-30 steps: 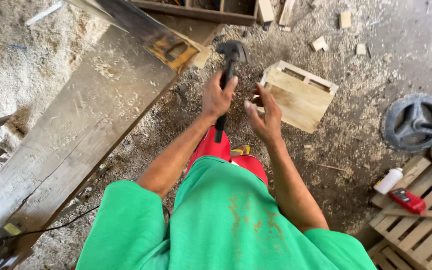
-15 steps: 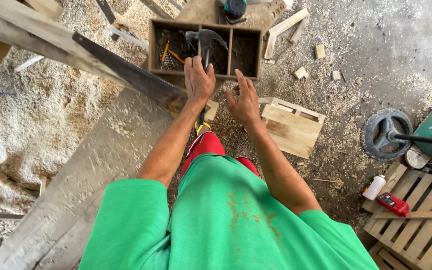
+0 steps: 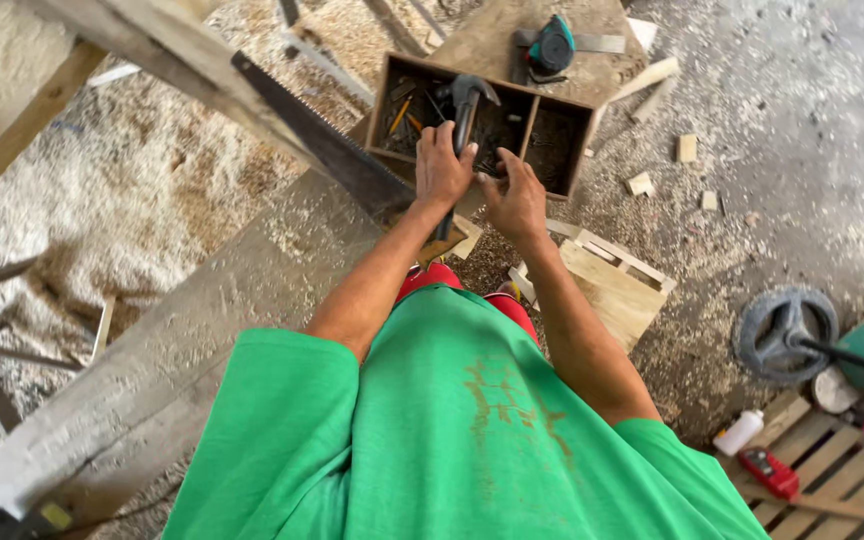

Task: The person hammers nails into a small wooden crate resting on a low support, steadying the wood with one hand while driving nails with a claw hammer. They take nails from a wooden toolbox, then lift and reposition the crate and a long wooden plank, and finally mark a plank with a pencil using a straight edge.

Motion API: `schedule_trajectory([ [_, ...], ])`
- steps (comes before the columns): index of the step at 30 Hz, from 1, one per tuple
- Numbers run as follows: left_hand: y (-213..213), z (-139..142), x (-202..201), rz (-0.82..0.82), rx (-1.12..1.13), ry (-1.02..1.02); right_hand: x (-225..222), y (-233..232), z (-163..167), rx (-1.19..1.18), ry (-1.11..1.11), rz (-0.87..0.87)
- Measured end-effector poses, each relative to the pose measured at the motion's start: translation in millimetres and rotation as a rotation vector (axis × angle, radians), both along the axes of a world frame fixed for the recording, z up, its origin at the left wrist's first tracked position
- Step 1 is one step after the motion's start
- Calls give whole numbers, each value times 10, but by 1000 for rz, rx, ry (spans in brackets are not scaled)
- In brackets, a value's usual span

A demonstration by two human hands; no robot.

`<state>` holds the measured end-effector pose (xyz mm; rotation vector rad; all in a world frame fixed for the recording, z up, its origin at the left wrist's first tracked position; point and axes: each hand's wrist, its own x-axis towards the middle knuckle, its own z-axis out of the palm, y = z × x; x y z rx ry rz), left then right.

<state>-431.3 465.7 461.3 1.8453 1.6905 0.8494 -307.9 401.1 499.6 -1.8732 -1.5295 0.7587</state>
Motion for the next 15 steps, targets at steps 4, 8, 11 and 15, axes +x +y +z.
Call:
schedule_trajectory([
  [4,-298,97,-40,39,35,-16,100,-180,87,33,152,46],
  [8,-716,169,215,-34,218,-150,340,-468,156,73,196,44],
  [11,-1056,156,524,-204,55,-282,696,-792,173,173,63,20],
  [15,-1454,98,966,-292,-145,-301,1217,-1254,183,249,-40,-28],
])
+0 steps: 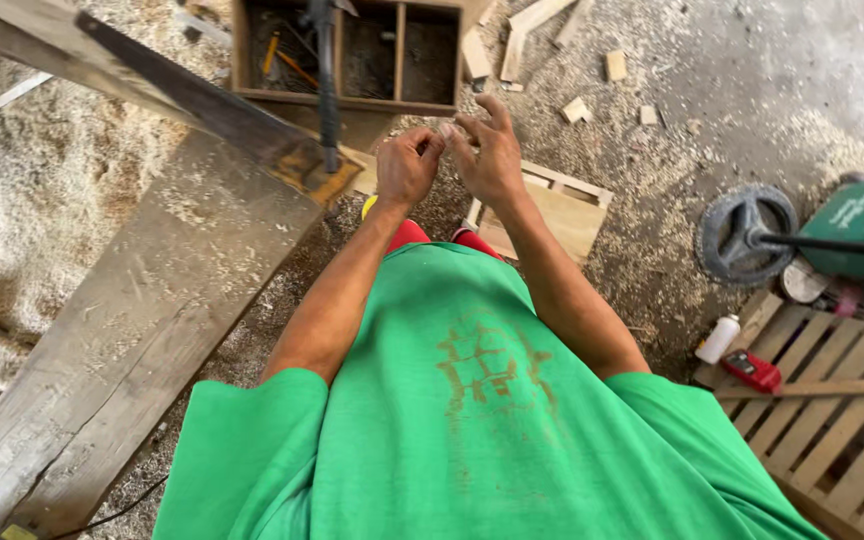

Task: The person hammers nails into a small wooden crate resting on a low support, steadying the wood with one hand while driving nails with a claw hammer. They take nails from a wooden toolbox, then lift and reposition the crate and a long wooden plank, and finally mark a plank with a pencil using a straight edge.

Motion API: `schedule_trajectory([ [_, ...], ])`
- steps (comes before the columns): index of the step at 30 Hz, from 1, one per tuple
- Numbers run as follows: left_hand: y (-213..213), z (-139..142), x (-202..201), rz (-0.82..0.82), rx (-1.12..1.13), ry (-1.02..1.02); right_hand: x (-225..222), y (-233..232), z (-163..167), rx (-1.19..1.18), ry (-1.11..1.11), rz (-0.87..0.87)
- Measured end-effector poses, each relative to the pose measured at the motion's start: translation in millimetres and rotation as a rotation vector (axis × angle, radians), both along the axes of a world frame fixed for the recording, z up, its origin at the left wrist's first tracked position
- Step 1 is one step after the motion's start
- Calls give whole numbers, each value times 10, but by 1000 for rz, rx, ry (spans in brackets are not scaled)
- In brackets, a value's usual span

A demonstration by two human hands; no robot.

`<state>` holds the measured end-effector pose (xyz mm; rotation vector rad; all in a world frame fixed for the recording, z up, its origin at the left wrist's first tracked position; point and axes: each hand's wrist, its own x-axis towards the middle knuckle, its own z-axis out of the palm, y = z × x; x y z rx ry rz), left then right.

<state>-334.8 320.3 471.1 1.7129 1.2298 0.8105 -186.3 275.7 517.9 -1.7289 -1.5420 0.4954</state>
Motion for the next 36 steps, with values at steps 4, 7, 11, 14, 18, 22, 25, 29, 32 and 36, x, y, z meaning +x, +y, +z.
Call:
schedule_trajectory([
  [4,-357,-46,370,-74,6,-4,485,-546,7,-132,181,-21],
  [7,-546,-131,591,-120,133,-137,745,-953,-121,-259,205,-100],
  [11,-744,-285,709,-215,-51,-62,942,-1463,-344,-359,201,-221],
  [14,-869,-371,712,-255,-95,-67,945,-1774,-457,-397,248,-310],
  [18,-937,-423,744,-347,-154,30,885,-1939,-499,-412,401,-387],
  [22,-930,-455,735,-359,-160,-7,774,-1879,-428,-365,478,-372],
  [25,-949,-472,664,-306,-156,-69,696,-1825,-314,-309,462,-366],
  [29,-1021,-465,617,-313,-66,-89,714,-1801,-196,-200,500,-352],
  [32,-1165,-434,623,-300,-146,-60,765,-1884,-190,-172,563,-348],
  [36,-1321,-372,604,-215,-134,-58,855,-1977,-266,-266,550,-246],
])
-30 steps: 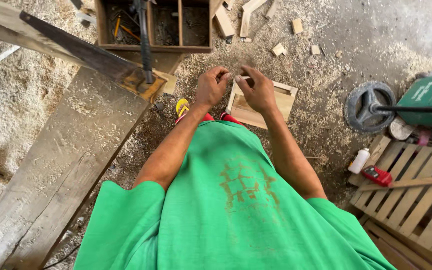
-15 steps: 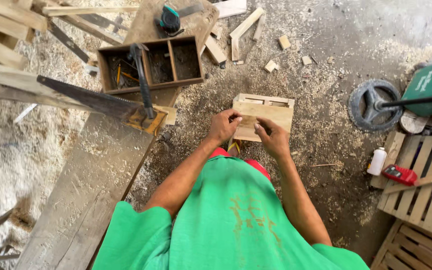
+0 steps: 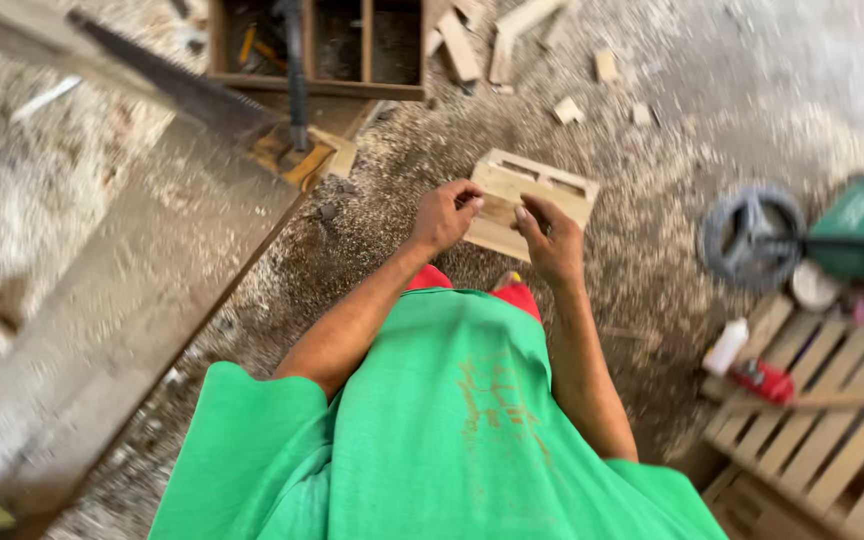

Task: The person hammers nails into a small wooden crate resting on a low support, steadying the wood with one hand while driving nails with a claw hammer. They take nails from a wooden toolbox, then lift and reposition the crate and a long wooden plank, and finally mark a plank with a pencil using a straight edge.

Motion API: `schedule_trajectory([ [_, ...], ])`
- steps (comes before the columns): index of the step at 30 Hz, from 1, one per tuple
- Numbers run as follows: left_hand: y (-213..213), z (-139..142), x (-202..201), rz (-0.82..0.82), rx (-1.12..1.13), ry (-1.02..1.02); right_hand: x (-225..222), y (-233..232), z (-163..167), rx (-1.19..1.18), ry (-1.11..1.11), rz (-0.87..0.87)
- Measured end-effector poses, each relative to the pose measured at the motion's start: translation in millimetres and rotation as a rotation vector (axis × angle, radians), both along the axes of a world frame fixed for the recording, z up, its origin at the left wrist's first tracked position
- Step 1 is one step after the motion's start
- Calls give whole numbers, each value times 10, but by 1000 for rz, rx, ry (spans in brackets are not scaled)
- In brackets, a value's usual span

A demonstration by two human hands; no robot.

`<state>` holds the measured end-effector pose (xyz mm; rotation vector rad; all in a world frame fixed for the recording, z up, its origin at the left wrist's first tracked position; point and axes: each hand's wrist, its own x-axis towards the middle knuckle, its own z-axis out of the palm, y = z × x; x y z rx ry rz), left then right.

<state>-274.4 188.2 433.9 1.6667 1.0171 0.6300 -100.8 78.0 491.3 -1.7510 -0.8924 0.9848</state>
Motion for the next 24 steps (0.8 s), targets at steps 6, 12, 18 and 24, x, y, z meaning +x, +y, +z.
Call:
schedule_trajectory([
  [6,-269,56,125,265,54,-12,348,-46,7,12,-86,340],
  [12,-815,57,316,482,-63,-45,500,-118,71,-57,-165,552],
  [18,-1007,168,-40,593,-99,-18,114,63,60,-46,-118,736],
  [24,-597,307,-559,899,56,2,-624,479,307,-12,-214,911],
])
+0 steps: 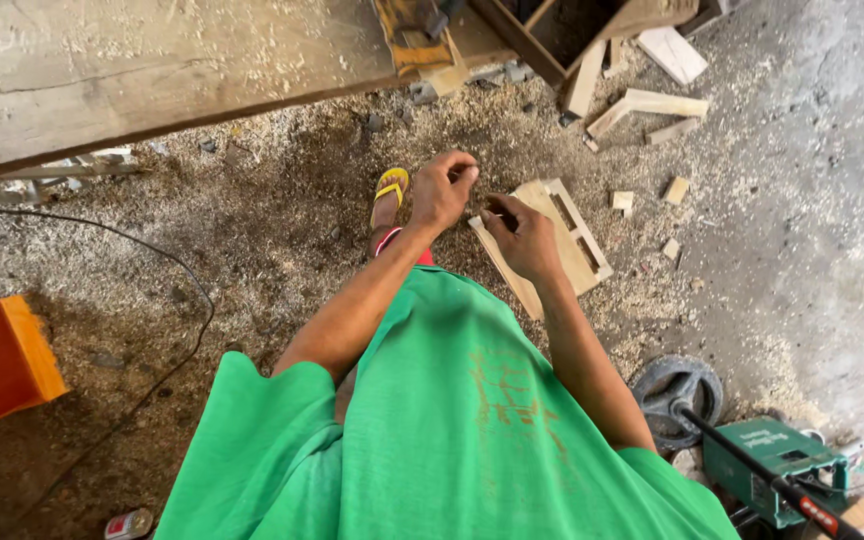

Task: The person hammers nails into a small wooden crate resting on a low support, steadying the wood with one hand while driving nails with a claw hammer. They take nails from a wooden toolbox, then lift and reposition the crate and a long wooden plank, and finally mark a plank with a pencil using a straight edge.

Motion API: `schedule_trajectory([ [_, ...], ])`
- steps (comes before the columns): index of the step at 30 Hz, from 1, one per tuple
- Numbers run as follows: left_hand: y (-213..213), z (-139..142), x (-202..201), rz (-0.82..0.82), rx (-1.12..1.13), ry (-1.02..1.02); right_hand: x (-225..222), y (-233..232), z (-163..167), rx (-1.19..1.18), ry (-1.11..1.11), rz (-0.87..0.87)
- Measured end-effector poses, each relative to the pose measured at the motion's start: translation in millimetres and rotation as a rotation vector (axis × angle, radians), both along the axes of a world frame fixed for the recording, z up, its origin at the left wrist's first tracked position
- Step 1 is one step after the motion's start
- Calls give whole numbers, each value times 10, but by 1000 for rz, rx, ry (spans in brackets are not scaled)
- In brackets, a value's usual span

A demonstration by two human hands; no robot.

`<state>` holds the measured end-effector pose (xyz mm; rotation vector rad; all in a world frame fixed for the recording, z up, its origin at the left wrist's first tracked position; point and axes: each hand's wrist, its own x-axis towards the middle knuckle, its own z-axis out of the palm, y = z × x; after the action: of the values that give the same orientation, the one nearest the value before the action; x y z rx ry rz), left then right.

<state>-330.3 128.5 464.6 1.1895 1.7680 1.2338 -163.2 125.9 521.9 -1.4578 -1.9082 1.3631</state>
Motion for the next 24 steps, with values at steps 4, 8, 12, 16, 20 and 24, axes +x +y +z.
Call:
schedule_trajectory([
  [4,452,-39,-523,292,-6,82,-667,459,97,118,-29,20],
  [8,1043,-111,-1153,394,-39,208,-1393,1017,179,122,-239,45],
  [12,1624,-123,-1629,319,-278,33,-2119,1485,279,120,-427,28],
  [16,1928,-108,-1857,204,-579,-9,-2455,1753,286,-54,-507,-18],
  [20,1989,-70,-1971,92,-643,-126,-2562,1871,282,-81,-491,-21],
  [24,1951,-86,-1996,106,-564,-163,-2607,1891,241,29,-441,23],
])
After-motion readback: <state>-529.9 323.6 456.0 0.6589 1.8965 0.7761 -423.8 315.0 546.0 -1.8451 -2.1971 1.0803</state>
